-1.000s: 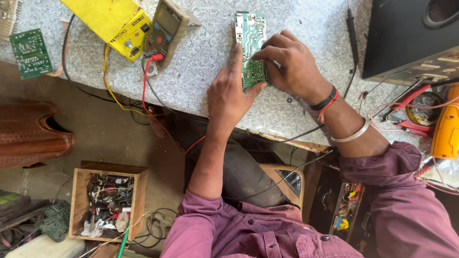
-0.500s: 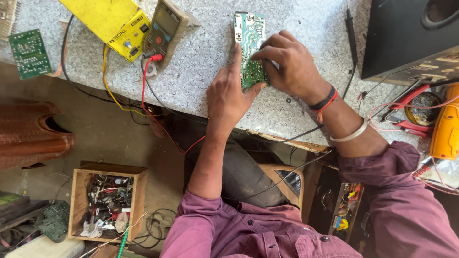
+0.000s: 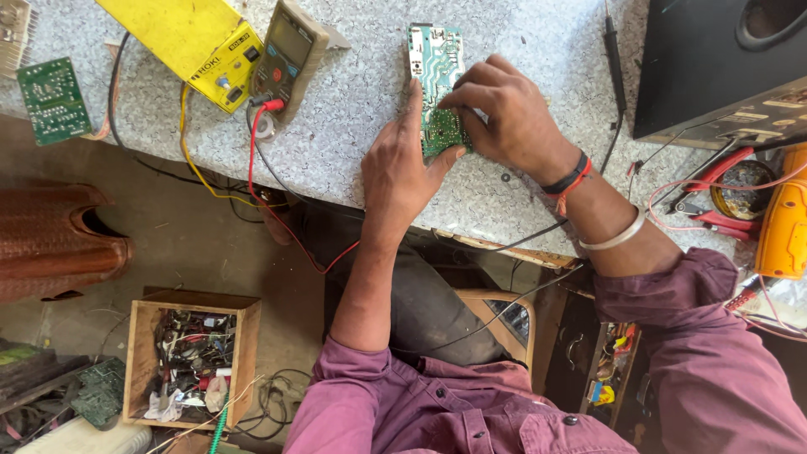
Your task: The person uses a small metal tool to scrape and clean the surface of a green circuit board on a workbench. They repeatedly scrape different areas, flip the board, and continue scraping while a multimeter and other tools remain nearby.
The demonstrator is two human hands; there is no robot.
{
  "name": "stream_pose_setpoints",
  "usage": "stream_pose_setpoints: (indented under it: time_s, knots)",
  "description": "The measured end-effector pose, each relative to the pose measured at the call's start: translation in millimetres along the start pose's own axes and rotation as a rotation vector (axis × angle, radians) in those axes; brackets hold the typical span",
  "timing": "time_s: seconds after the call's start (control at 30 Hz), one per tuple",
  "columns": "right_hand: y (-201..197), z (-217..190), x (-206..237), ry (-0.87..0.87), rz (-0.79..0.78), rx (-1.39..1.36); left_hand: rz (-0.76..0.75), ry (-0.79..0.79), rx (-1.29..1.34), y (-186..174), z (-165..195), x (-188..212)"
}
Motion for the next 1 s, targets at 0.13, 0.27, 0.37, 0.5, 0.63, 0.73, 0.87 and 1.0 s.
stream_pose_setpoints:
  time_s: [0.13,0.27,0.37,0.5,0.63,0.73,0.87,1.0]
  knots:
    - [0.0,1.2,-1.2,0.014,0.016,-0.008,-0.086,-0.097,-0.001,10.2,-9.6,0.8]
    - [-1.0,-0.3,-0.5,0.022,-0.001,-0.016,-0.075,-0.070,-0.001,9.3,-6.8,0.7]
    - [-3.1,-1.2,-3.4,0.014,0.011,-0.011,-0.070,-0.074,-0.005,8.5,-8.3,0.1]
    - [-3.0,-3.1,-1.8,-0.005,-0.020,-0.021,0.006,0.005,-0.005,0.8,-0.3,0.9]
    - [-5.2,-3.3,-1.4,0.000,-0.003,-0.026,-0.044,-0.052,0.005,5.7,-6.1,2.1]
    - [-5.6,-2.4,-1.0,0.016,-0.008,-0.024,-0.020,-0.015,0.000,3.1,-1.7,0.8]
    - [-6.1,-1.8,-3.8,0.015,0.000,-0.021,-0.053,-0.064,0.002,5.5,-6.3,-0.4]
    - [-7.2,-1.9,-1.1,0.001,-0.045,-0.051,-0.060,-0.078,0.005,6.0,-7.1,2.5]
Point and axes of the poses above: each hand's wrist, its own x-axis away from the middle knuckle, its own y-axis out of the palm, z = x × y, the point moved 10 cm from there along -x, towards the middle knuckle, and after that the axes turned 7 degrees about y, right-handed, at the moved point
